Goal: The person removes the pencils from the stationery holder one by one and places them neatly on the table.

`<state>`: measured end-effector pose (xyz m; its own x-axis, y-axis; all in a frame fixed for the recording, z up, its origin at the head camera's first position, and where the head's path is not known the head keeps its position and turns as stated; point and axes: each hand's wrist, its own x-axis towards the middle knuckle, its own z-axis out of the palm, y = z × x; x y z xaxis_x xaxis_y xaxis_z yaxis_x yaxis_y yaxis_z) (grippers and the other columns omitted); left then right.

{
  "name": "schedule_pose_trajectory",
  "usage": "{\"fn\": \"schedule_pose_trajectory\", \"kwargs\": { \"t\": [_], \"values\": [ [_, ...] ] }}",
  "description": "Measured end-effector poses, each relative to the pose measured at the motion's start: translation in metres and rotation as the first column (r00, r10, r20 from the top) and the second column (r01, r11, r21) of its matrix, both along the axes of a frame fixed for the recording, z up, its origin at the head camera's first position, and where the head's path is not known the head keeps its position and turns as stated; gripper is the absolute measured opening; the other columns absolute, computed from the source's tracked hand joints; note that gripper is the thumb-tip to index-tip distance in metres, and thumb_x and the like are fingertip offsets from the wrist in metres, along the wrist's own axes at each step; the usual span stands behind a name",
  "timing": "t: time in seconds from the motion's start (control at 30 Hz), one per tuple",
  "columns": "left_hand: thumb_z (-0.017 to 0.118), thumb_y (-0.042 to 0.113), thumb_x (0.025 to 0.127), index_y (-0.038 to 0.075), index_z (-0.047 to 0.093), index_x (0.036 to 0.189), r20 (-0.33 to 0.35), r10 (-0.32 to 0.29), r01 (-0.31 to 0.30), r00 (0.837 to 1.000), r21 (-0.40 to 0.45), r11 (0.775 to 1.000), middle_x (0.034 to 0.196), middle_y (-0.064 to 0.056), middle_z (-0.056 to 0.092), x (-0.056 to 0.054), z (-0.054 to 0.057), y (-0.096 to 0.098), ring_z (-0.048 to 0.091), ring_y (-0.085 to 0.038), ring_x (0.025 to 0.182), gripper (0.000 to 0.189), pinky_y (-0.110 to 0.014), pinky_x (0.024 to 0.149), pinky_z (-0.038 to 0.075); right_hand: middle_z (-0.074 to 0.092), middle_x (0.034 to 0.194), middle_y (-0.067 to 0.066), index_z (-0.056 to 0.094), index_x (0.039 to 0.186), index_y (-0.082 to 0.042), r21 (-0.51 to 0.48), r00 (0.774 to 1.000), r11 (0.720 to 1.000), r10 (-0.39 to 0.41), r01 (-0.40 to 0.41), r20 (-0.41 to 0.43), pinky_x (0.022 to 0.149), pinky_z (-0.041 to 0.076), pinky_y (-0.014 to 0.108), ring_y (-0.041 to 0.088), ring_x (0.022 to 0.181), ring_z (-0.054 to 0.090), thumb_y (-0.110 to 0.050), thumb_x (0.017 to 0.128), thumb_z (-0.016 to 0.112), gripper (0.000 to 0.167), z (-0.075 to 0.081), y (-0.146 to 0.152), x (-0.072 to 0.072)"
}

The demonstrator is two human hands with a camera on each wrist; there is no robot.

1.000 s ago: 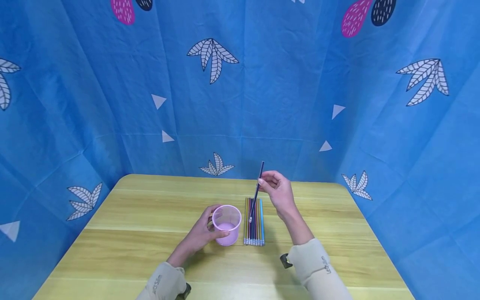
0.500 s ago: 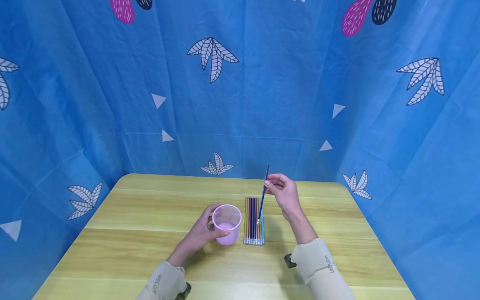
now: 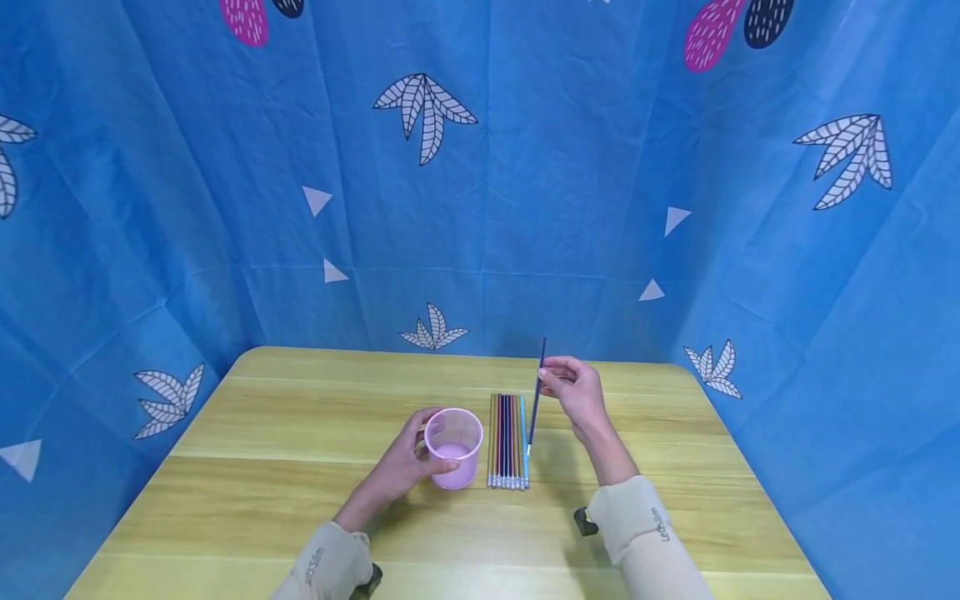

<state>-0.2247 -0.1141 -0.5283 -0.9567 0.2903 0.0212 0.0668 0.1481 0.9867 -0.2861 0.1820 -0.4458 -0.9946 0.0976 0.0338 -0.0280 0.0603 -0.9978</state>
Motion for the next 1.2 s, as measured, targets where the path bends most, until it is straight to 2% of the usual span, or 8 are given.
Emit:
{"fn": "schedule_pose_trajectory", "kwargs": {
  "t": [0.23, 0.47, 0.63, 0.8, 0.9, 1.03, 1.2],
  "values": [
    [0.091, 0.022, 0.079, 0.022, 0.038, 0.154, 0.018, 0.012, -0.012, 1.000, -0.002, 1.000, 0.155, -0.010, 0.044, 0.002, 0.001, 0.000, 0.044, -0.044, 0.145, 0.092, -0.058, 0.118, 0.042, 0.072, 0.106, 0.014, 0.064, 0.126, 0.007, -0.008, 0.998, 1.000, -0.021, 0.022, 0.062, 0.084, 0.064, 0.028, 0.014, 0.085, 0.071, 0.002, 0.097, 0.066, 0.030, -0.011, 0.006, -0.004],
    [0.089, 0.018, 0.080, 0.016, 0.035, 0.156, -0.008, -0.009, 0.009, 1.000, 0.018, 1.000, 0.155, -0.018, 0.045, 0.003, -0.001, 0.000, 0.047, -0.048, 0.141, 0.093, -0.058, 0.113, 0.047, 0.070, 0.107, 0.013, 0.064, 0.125, 0.005, -0.010, 0.990, 1.000, -0.011, 0.013, 0.140, 0.085, 0.064, 0.027, 0.015, 0.087, 0.068, 0.001, 0.097, 0.066, 0.028, -0.021, 0.011, -0.004],
    [0.089, 0.018, 0.079, 0.017, 0.036, 0.156, -0.003, -0.008, 0.008, 1.000, 0.022, 1.000, 0.154, -0.017, 0.046, 0.003, -0.001, 0.000, 0.048, -0.047, 0.140, 0.093, -0.057, 0.112, 0.049, 0.069, 0.105, 0.012, 0.063, 0.126, 0.006, -0.005, 0.988, 1.000, -0.019, 0.020, 0.155, 0.084, 0.064, 0.027, 0.016, 0.086, 0.067, 0.002, 0.097, 0.065, 0.029, -0.028, 0.012, -0.004],
    [0.090, 0.019, 0.078, 0.021, 0.037, 0.155, 0.018, 0.009, -0.009, 1.000, 0.027, 1.000, 0.154, -0.012, 0.046, 0.003, 0.002, 0.001, 0.049, -0.044, 0.141, 0.093, -0.056, 0.113, 0.048, 0.070, 0.110, 0.016, 0.063, 0.127, 0.007, -0.012, 0.984, 1.000, -0.019, 0.021, 0.175, 0.096, 0.062, 0.037, 0.017, 0.088, 0.067, 0.002, 0.097, 0.065, 0.030, -0.034, 0.013, -0.005],
    [0.089, 0.017, 0.079, 0.019, 0.037, 0.155, 0.013, 0.000, 0.000, 1.000, 0.030, 1.000, 0.154, -0.015, 0.046, 0.003, 0.001, 0.000, 0.048, -0.046, 0.141, 0.093, -0.056, 0.112, 0.049, 0.069, 0.113, 0.020, 0.063, 0.126, 0.006, -0.011, 0.981, 1.000, -0.022, 0.025, 0.195, 0.101, 0.060, 0.043, 0.017, 0.088, 0.067, 0.002, 0.097, 0.065, 0.030, -0.039, 0.014, -0.005],
    [0.088, 0.016, 0.080, 0.016, 0.036, 0.156, 0.003, -0.016, 0.016, 1.000, 0.037, 0.999, 0.155, -0.019, 0.045, 0.002, 0.000, 0.001, 0.047, -0.049, 0.141, 0.092, -0.055, 0.111, 0.050, 0.069, 0.114, 0.021, 0.064, 0.126, 0.006, 0.007, 0.977, 1.000, -0.031, 0.031, 0.213, 0.098, 0.061, 0.043, 0.016, 0.085, 0.067, 0.002, 0.097, 0.065, 0.029, -0.045, 0.015, -0.005],
    [0.088, 0.018, 0.081, 0.017, 0.036, 0.155, 0.006, -0.012, 0.012, 1.000, 0.035, 0.999, 0.155, -0.017, 0.045, 0.001, 0.000, 0.001, 0.047, -0.047, 0.141, 0.091, -0.055, 0.112, 0.050, 0.070, 0.112, 0.022, 0.064, 0.125, 0.007, 0.021, 0.973, 1.000, -0.026, 0.022, 0.229, 0.092, 0.063, 0.041, 0.016, 0.082, 0.067, 0.001, 0.096, 0.067, 0.030, -0.055, 0.014, -0.006]
  ]
}}
